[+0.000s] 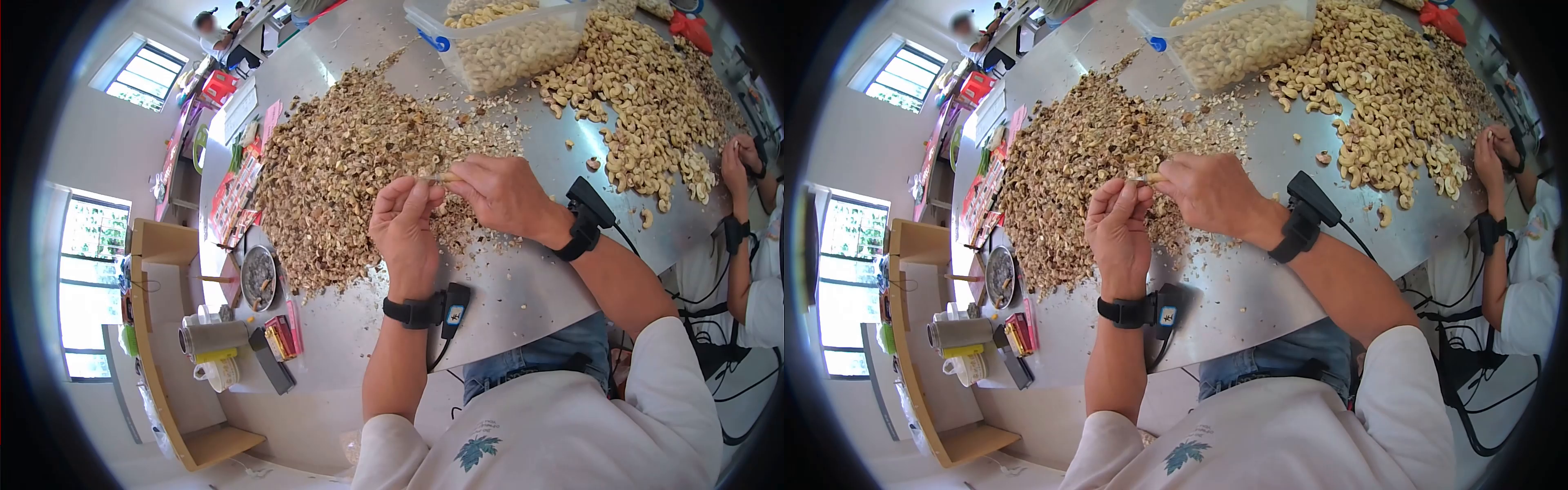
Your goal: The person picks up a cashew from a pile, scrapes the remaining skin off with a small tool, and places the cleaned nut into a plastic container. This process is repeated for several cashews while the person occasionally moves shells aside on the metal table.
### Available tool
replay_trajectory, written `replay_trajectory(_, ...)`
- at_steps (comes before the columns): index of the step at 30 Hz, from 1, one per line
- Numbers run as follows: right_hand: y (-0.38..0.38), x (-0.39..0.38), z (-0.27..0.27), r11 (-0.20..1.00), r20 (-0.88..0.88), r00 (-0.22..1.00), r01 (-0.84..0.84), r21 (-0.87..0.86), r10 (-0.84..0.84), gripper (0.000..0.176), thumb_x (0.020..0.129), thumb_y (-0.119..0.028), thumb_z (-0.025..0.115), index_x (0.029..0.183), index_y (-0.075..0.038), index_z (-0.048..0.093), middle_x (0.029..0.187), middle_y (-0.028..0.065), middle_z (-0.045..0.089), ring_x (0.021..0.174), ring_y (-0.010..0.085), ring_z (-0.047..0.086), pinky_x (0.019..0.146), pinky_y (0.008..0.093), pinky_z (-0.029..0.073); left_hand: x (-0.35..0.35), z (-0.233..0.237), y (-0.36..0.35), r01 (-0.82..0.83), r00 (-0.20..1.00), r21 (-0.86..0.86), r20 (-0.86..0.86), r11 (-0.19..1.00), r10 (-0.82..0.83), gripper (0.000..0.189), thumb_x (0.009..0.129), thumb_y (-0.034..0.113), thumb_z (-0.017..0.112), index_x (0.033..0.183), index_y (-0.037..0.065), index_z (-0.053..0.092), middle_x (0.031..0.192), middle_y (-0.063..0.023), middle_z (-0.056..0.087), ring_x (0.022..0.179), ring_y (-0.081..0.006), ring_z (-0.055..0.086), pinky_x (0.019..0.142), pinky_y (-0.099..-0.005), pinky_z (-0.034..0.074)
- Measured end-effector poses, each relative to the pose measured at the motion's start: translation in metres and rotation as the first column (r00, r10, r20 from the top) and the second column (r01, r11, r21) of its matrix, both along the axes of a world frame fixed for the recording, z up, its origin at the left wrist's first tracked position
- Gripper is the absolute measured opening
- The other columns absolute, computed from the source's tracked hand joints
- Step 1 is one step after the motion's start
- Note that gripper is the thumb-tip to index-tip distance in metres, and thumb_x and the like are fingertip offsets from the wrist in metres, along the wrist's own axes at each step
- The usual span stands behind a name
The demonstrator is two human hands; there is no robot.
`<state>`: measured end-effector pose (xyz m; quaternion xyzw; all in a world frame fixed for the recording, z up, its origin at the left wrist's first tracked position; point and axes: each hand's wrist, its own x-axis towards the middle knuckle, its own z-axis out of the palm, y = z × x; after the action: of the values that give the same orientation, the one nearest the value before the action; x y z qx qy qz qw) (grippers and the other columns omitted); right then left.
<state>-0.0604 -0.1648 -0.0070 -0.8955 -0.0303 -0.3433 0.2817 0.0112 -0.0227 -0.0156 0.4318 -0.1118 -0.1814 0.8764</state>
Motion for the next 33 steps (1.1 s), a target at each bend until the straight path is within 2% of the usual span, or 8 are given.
replay_trajectory(4, 0.000, 0.001, -0.002, 1.000, 0.020, 1.000, -0.010, 0.029, 0.010, 0.009, 0.082, -0.012, 0.061, 0.085, -0.005, 0.058, 0.072, 0.0112, 0.056, 0.062, 0.0327, 0.057, 0.052, 0.0403, 0.044, 0.002, -0.001, 0.001, 0.011, 1.000, 0.006, 0.012, 1.000, -0.011, 0.012, 0.085, -0.004, 0.060, 0.096, 0.001, 0.060, 0.089, -0.0118, 0.067, 0.077, -0.0190, 0.067, 0.072, -0.0280, 0.056)
replay_trajectory(7, -0.007, 0.007, -0.009, 0.995, 0.091, 0.991, 0.094, 0.029, -0.096, 0.009, 0.083, -0.013, 0.061, 0.084, -0.004, 0.058, 0.071, 0.0121, 0.057, 0.063, 0.0331, 0.057, 0.053, 0.0407, 0.045, 0.001, 0.001, 0.001, 0.001, 0.998, 0.041, 0.070, 0.999, -0.004, 0.013, 0.085, -0.004, 0.060, 0.097, 0.001, 0.059, 0.090, -0.0121, 0.067, 0.077, -0.0190, 0.067, 0.072, -0.0289, 0.056)
replay_trajectory(10, -0.020, 0.005, -0.006, 0.997, 0.015, 1.000, 0.019, 0.080, -0.020, 0.016, 0.083, -0.018, 0.059, 0.074, -0.005, 0.057, 0.070, 0.0109, 0.057, 0.066, 0.0326, 0.058, 0.056, 0.0413, 0.046, 0.001, 0.004, 0.000, -0.001, 0.996, 0.065, 0.089, 0.998, -0.005, 0.016, 0.084, -0.006, 0.060, 0.099, 0.000, 0.058, 0.090, -0.0122, 0.067, 0.077, -0.0190, 0.067, 0.071, -0.0295, 0.057)
replay_trajectory(13, -0.020, 0.004, -0.004, 0.988, -0.021, 0.998, -0.056, 0.143, 0.060, 0.017, 0.082, -0.020, 0.060, 0.075, -0.004, 0.057, 0.069, 0.0124, 0.057, 0.069, 0.0338, 0.058, 0.057, 0.0414, 0.046, 0.002, 0.000, -0.001, -0.019, 0.989, 0.084, 0.145, 0.996, 0.007, 0.020, 0.083, -0.006, 0.061, 0.102, -0.001, 0.056, 0.089, -0.0122, 0.066, 0.076, -0.0187, 0.066, 0.071, -0.0292, 0.056)
replay_trajectory(19, -0.017, 0.000, -0.001, 0.984, -0.032, 0.986, -0.161, 0.078, 0.164, 0.013, 0.081, -0.015, 0.063, 0.083, -0.003, 0.060, 0.072, 0.0127, 0.058, 0.067, 0.0321, 0.058, 0.058, 0.0394, 0.046, -0.002, 0.004, -0.003, -0.067, 0.974, 0.165, 0.224, 0.984, 0.029, 0.029, 0.082, -0.007, 0.061, 0.108, -0.004, 0.050, 0.089, -0.0116, 0.065, 0.074, -0.0172, 0.065, 0.071, -0.0269, 0.054)
replay_trajectory(25, -0.010, -0.003, 0.004, 0.997, -0.066, 0.996, -0.066, -0.042, 0.063, 0.016, 0.082, -0.020, 0.060, 0.074, -0.006, 0.058, 0.071, 0.0103, 0.057, 0.069, 0.0322, 0.059, 0.058, 0.0415, 0.046, -0.005, 0.011, -0.002, -0.106, 0.958, 0.280, 0.288, 0.954, 0.022, 0.034, 0.082, -0.006, 0.062, 0.112, -0.004, 0.046, 0.089, -0.0117, 0.064, 0.075, -0.0157, 0.064, 0.070, -0.0253, 0.053)
replay_trajectory(31, -0.020, 0.006, -0.011, 0.992, -0.072, 0.996, 0.065, 0.108, -0.058, 0.019, 0.083, -0.021, 0.058, 0.072, -0.005, 0.058, 0.069, 0.0144, 0.059, 0.068, 0.0351, 0.059, 0.059, 0.0440, 0.045, -0.011, 0.019, -0.002, -0.102, 0.949, 0.363, 0.316, 0.926, -0.019, 0.040, 0.081, -0.006, 0.062, 0.116, -0.005, 0.043, 0.089, -0.0125, 0.064, 0.074, -0.0172, 0.064, 0.071, -0.0266, 0.053)
replay_trajectory(33, -0.028, 0.005, -0.008, 0.989, -0.111, 0.994, -0.001, 0.147, 0.018, 0.021, 0.082, -0.022, 0.059, 0.072, -0.004, 0.058, 0.069, 0.0157, 0.059, 0.068, 0.0362, 0.058, 0.059, 0.0448, 0.045, -0.011, 0.019, -0.003, -0.103, 0.947, 0.358, 0.321, 0.928, -0.019, 0.040, 0.081, -0.006, 0.062, 0.117, -0.005, 0.043, 0.089, -0.0128, 0.064, 0.075, -0.0173, 0.064, 0.071, -0.0268, 0.053)
